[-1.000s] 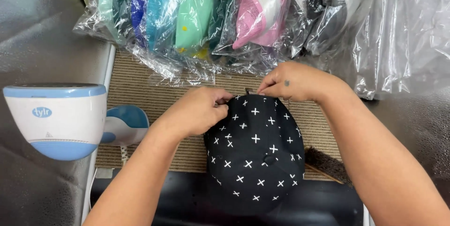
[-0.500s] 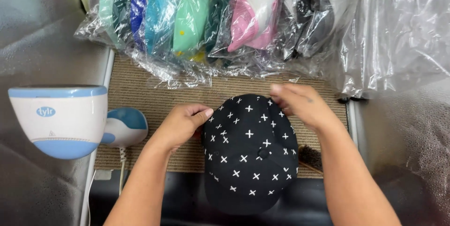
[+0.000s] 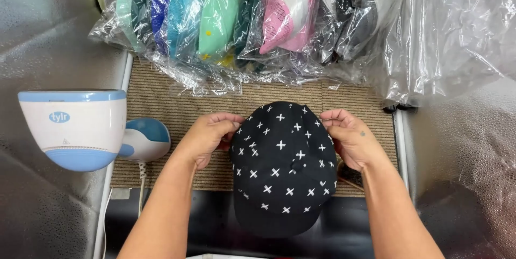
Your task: Brushing a black baseball cap with a wooden brush and then using a handheld steamer to steam the fabric.
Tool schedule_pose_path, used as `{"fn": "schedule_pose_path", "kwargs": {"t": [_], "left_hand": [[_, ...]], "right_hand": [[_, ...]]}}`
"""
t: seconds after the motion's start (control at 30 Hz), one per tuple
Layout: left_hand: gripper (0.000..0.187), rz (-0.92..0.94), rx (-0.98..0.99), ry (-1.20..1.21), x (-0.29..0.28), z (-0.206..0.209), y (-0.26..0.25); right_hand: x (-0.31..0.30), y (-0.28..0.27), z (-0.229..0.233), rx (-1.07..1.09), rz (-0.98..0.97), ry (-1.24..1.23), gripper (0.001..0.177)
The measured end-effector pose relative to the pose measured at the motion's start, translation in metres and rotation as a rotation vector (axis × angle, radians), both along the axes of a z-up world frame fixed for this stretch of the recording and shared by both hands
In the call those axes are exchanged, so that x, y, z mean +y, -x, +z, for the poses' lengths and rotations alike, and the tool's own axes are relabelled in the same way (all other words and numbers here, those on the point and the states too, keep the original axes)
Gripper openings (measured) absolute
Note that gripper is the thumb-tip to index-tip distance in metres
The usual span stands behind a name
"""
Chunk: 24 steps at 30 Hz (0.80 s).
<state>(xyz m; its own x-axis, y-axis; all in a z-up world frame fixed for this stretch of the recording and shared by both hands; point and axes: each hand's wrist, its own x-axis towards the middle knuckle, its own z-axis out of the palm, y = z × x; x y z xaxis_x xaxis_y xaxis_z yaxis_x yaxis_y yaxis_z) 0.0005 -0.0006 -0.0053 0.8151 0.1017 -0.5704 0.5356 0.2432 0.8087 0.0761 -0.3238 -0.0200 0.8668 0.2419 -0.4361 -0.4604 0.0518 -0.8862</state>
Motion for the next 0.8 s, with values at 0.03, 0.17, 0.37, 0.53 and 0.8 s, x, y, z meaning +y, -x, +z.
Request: {"fn": "schedule_pose_path", "kwargs": {"t": [0.03,0.17,0.37,0.53,0.8], "left_hand": [[0.032,-0.001,-0.005,-0.004,0.001,0.004,0.001],[0.043,-0.074,-0.033,0.014,0.002,0.010,-0.003],[0.038,-0.053,-0.015,0.012,-0.014,0.009,-0.001],[0.031,0.001,0.001,-0.016,-0.015,-0.013,-0.001],[0.028,0.031,0.094,-0.063,-0.016,-0.055,-0.006]], "right_hand": [[-0.001,-0.001,-0.008,-0.005,-0.001,-0.004,0.042],[0.002,0.001,-0.018,-0.004,-0.078,-0.048,0.038],[0.016,0.006,-0.011,0.003,-0.132,-0.039,0.031],[0.016,0.005,-0.021,0.002,-0.123,-0.027,0.029],[0.011,0.008,-0.044,0.074,-0.130,0.005,0.020]]}}
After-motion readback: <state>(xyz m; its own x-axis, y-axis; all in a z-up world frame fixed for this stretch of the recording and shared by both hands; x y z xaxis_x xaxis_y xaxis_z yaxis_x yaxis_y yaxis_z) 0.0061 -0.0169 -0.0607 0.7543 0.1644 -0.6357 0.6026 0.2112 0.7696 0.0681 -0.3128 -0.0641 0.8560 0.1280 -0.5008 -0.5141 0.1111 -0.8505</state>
